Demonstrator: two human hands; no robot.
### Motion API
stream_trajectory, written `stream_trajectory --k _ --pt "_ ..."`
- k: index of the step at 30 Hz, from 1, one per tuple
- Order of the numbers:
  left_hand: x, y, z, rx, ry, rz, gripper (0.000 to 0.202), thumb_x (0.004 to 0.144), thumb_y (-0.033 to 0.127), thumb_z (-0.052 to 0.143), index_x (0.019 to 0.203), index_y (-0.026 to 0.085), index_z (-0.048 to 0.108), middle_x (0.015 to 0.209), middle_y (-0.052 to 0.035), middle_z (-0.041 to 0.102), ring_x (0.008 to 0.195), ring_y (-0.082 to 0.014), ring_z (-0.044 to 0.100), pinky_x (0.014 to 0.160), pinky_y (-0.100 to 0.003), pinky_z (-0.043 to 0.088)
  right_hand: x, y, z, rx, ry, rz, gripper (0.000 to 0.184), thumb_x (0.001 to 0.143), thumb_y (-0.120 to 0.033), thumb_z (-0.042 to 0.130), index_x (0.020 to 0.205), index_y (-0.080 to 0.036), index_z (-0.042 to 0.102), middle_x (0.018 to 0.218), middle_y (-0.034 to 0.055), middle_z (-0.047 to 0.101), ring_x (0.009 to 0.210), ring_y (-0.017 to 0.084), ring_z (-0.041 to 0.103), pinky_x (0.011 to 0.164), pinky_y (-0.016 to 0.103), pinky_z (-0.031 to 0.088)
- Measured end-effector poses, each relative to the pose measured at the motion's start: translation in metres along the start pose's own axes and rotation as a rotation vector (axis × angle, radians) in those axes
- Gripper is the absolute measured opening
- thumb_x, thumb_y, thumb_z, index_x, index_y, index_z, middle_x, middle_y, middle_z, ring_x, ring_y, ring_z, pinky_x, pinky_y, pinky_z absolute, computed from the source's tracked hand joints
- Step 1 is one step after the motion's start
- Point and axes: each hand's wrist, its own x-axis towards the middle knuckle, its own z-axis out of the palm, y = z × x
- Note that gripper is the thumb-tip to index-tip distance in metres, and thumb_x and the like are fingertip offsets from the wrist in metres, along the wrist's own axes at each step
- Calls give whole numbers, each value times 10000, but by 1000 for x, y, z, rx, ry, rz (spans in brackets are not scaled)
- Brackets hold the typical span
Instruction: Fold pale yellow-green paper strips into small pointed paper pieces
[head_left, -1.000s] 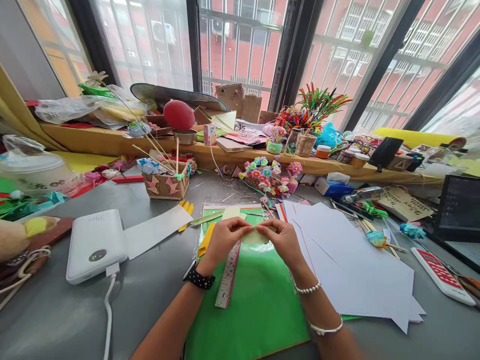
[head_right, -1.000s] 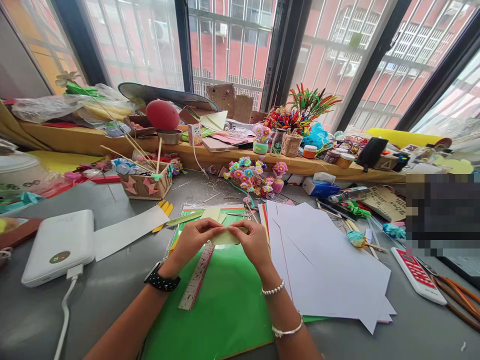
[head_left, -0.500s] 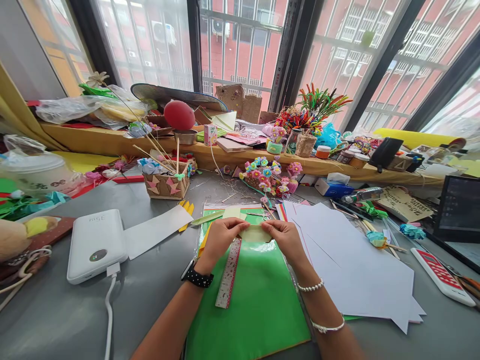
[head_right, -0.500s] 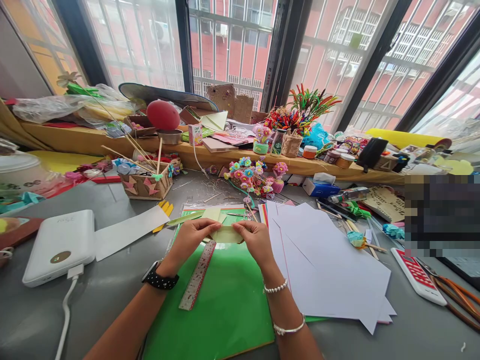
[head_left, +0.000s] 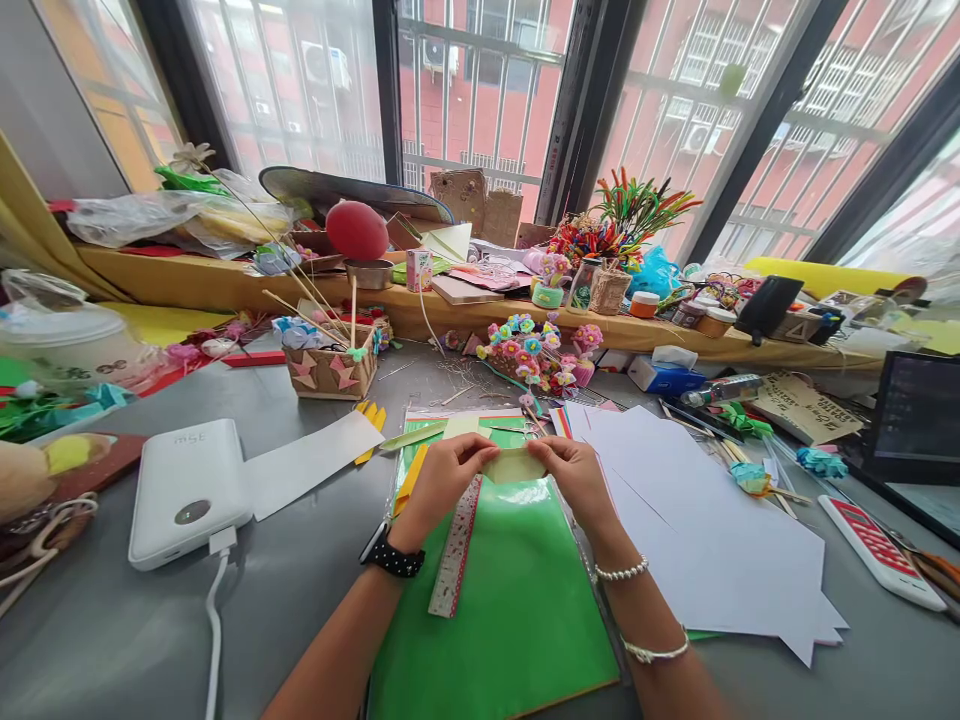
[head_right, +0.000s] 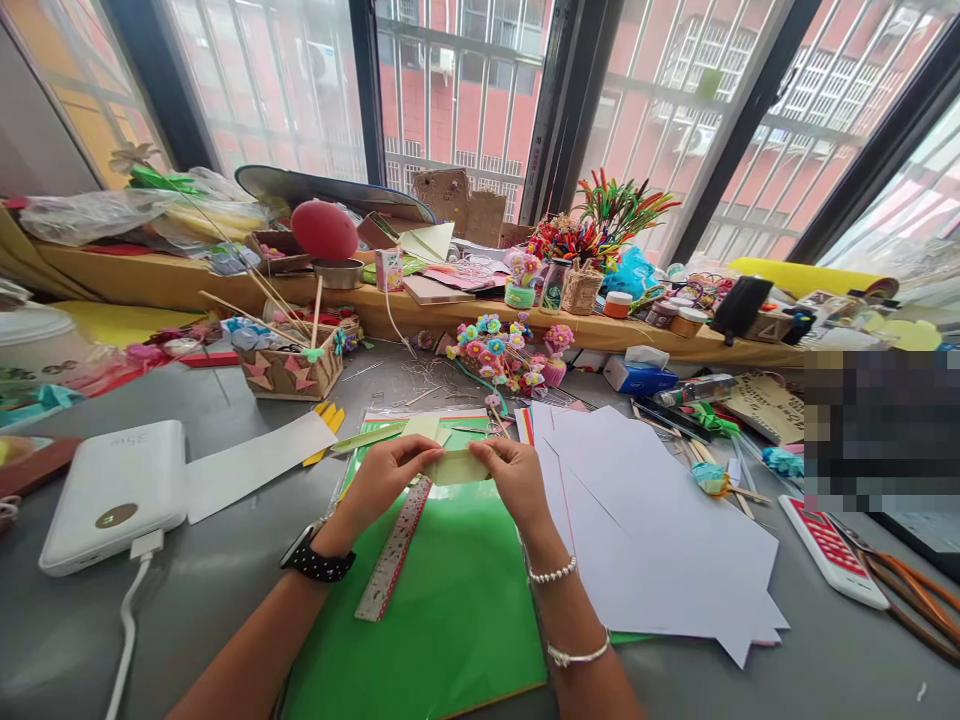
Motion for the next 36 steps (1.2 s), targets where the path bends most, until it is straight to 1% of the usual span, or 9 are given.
stream_trajectory --k 4,8,12,16,20,22,28,33,36 --pt "0 -3 2 2 6 24 221 728 331 471 721 156 607 678 -10 613 620 -126 532 553 -204 400 0 0 -1 -53 -24 -40 345 713 -414 489 608 -118 631 471 -9 488 460 93 423 443 202 333" --pt "0 -4 3 1 -54 92 191 712 312 505 748 168 627 737 -24 616 683 -132 545 624 -218 415 -1 -2 -2 -147 -47 -78 322 699 -406 515 606 -122 634 482 -11 502 468 96 430 435 198 314" --pt "0 -4 3 70 -7 128 185 679 324 541 687 179 655 717 -26 568 643 -125 509 562 -216 393 0 -3 -3 -95 -116 -87 283 691 -397 527 681 -140 645 587 13 583 538 120 495 472 207 365" --pt "0 -6 1 -70 102 4 253 682 380 523 723 157 633 653 -9 541 532 -97 463 472 -205 358 0 -5 -5 60 -70 -107 271 693 -365 540 871 -168 593 776 48 623 692 155 557 560 237 433" --pt "0 -5 1 -394 97 -126 275 661 393 542 765 142 588 587 12 556 509 -102 512 490 -211 411 -3 -6 3 54 -174 -86 317 644 -322 604 924 -180 564 842 59 618 775 179 567 613 268 459" --pt "-1 -1 3 -490 66 -165 271 640 385 568 757 141 588 628 5 585 544 -115 549 545 -232 448 -5 -5 9 56 -222 -90 290 650 -316 600 901 -173 573 828 53 620 748 171 571 614 271 464" --pt "-2 5 6 -547 -54 -234 279 615 348 605 791 131 597 680 -19 619 586 -134 578 591 -264 478 -6 -3 14 138 -152 -54 191 671 -323 570 762 -157 599 651 6 594 587 126 556 541 248 476" --pt "1 -2 -2 -531 -25 -216 296 610 346 610 803 123 589 734 -35 625 627 -139 578 604 -268 480 -3 -2 6 96 -215 1 188 649 -323 584 725 -151 599 606 -6 573 548 114 533 490 233 473" --pt "3 -5 -5 -528 -23 -201 272 607 339 613 769 123 583 725 -29 613 632 -136 571 597 -263 479 -3 -3 5 54 -204 -12 192 655 -335 572 711 -154 602 594 -8 560 522 105 511 465 220 452"
